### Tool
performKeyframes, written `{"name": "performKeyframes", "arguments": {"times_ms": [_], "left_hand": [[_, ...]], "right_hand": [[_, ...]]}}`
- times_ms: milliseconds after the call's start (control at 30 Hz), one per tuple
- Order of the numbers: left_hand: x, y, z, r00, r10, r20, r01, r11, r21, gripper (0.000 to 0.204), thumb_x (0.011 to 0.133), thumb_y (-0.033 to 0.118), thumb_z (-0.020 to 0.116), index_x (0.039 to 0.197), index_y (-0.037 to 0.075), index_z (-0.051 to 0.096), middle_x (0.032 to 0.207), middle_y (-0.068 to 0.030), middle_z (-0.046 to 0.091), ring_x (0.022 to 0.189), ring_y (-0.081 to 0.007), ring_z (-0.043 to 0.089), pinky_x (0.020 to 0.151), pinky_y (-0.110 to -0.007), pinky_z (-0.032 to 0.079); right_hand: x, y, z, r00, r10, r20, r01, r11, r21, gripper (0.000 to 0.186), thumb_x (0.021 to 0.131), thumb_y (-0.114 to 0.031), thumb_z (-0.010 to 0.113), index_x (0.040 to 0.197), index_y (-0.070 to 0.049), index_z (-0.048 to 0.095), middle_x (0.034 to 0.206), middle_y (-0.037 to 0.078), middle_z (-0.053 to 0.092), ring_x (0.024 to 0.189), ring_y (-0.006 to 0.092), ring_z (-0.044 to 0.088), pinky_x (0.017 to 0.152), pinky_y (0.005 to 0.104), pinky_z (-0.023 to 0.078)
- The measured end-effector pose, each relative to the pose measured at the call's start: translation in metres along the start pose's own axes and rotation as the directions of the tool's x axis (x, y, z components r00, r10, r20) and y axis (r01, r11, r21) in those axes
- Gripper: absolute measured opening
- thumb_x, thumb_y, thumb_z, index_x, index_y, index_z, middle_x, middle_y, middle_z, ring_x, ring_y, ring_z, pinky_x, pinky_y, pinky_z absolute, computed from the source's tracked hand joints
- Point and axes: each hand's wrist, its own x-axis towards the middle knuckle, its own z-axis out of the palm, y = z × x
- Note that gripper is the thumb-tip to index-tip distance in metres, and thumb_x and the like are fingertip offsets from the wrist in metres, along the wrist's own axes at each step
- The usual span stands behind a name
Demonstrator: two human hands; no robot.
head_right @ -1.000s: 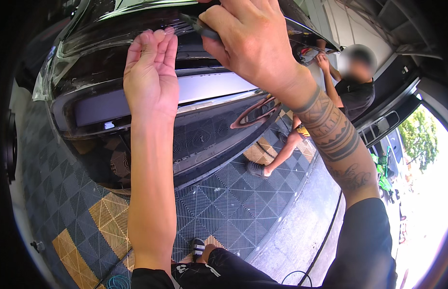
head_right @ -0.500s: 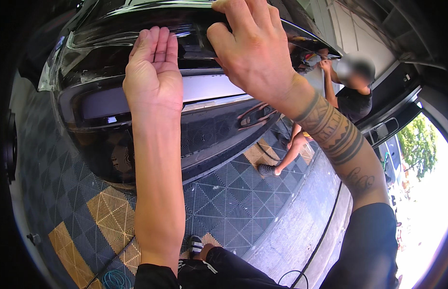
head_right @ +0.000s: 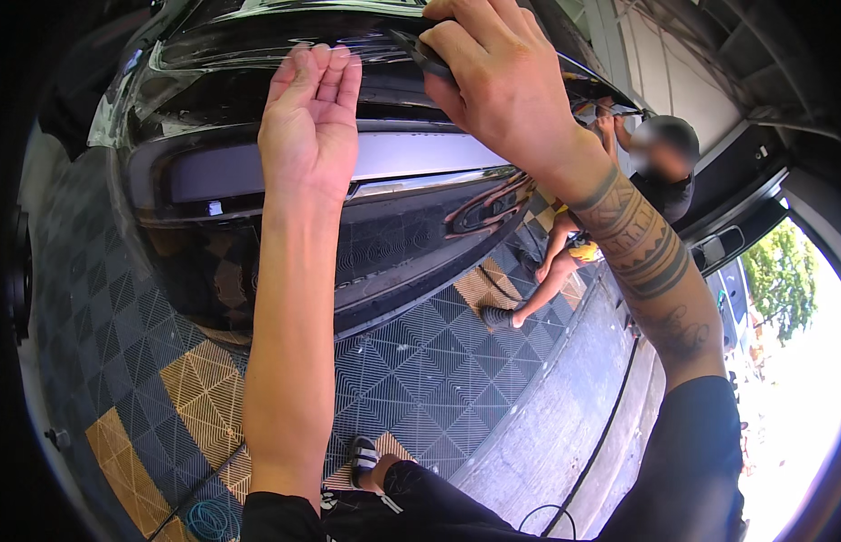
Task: The person applies a transparent protective film to the rear bumper of a black car. They smooth the film with a red squeegee, trim excess edges with a blade, and use a black block to press the film into contours. A coworker assists by squeegeeing adjacent areas.
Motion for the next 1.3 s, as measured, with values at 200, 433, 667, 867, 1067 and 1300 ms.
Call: {"name": "performKeyframes", "arguments": {"times_ms": [200,433,667,867,1067,1300], "left_hand": [[-0.001,0.020,0.014,0.986,-0.067,-0.153,0.088,0.986,0.138,0.021,0.091,0.016,0.069,0.104,0.002,0.060,0.093,-0.0089,0.066,0.090,-0.0192,0.064,0.094,-0.036,0.052],[0.008,0.038,0.022,0.953,0.021,-0.302,0.001,0.997,0.074,0.018,0.088,0.003,0.067,0.105,-0.001,0.060,0.094,-0.0108,0.063,0.090,-0.0204,0.062,0.094,-0.035,0.052],[0.005,0.047,0.014,0.980,-0.043,-0.195,0.049,0.998,0.026,0.010,0.095,0.008,0.061,0.101,0.000,0.059,0.103,-0.0128,0.065,0.105,-0.0261,0.060,0.103,-0.041,0.045],[0.007,0.045,0.015,0.970,-0.071,-0.232,0.088,0.994,0.063,0.010,0.098,0.013,0.057,0.103,0.004,0.058,0.100,-0.0072,0.066,0.101,-0.0219,0.062,0.099,-0.037,0.043],[0.007,0.053,0.018,0.960,-0.125,-0.251,0.148,0.986,0.073,0.013,0.098,0.014,0.056,0.106,0.003,0.057,0.104,-0.0088,0.064,0.105,-0.0228,0.059,0.101,-0.037,0.041],[0.007,0.056,0.023,0.951,-0.084,-0.296,0.117,0.988,0.096,0.025,0.093,0.019,0.066,0.108,0.002,0.057,0.103,-0.0106,0.064,0.102,-0.0214,0.061,0.098,-0.036,0.043]], "right_hand": [[0.012,-0.016,0.014,0.994,0.077,0.082,-0.063,0.984,-0.169,0.039,0.061,-0.011,0.071,0.097,-0.003,0.058,0.113,0.016,0.057,0.104,0.0355,0.055,0.089,0.0428,0.045],[0.012,-0.022,0.028,0.999,0.050,0.015,-0.043,0.947,-0.318,0.015,0.071,-0.009,0.068,0.085,-0.008,0.063,0.102,0.010,0.060,0.093,0.0270,0.058,0.074,0.0403,0.045],[0.012,-0.022,0.029,0.994,0.102,0.036,-0.087,0.953,-0.291,0.043,0.059,-0.006,0.080,0.097,-0.009,0.059,0.125,0.009,0.055,0.110,0.0314,0.052,0.087,0.0439,0.044],[0.010,-0.018,0.028,0.997,0.066,0.049,-0.049,0.957,-0.286,0.021,0.067,-0.010,0.068,0.086,-0.009,0.060,0.115,0.011,0.058,0.103,0.0283,0.055,0.083,0.0428,0.043],[0.019,-0.011,0.018,0.993,0.120,0.012,-0.120,0.993,0.005,0.052,0.051,-0.008,0.081,0.098,-0.009,0.060,0.118,0.010,0.059,0.108,0.0284,0.055,0.087,0.0427,0.043],[0.031,-0.034,0.036,0.982,0.171,0.076,-0.149,0.960,-0.239,0.025,0.064,-0.010,0.068,0.085,-0.004,0.058,0.113,0.017,0.059,0.100,0.0323,0.055,0.083,0.0451,0.045]]}}
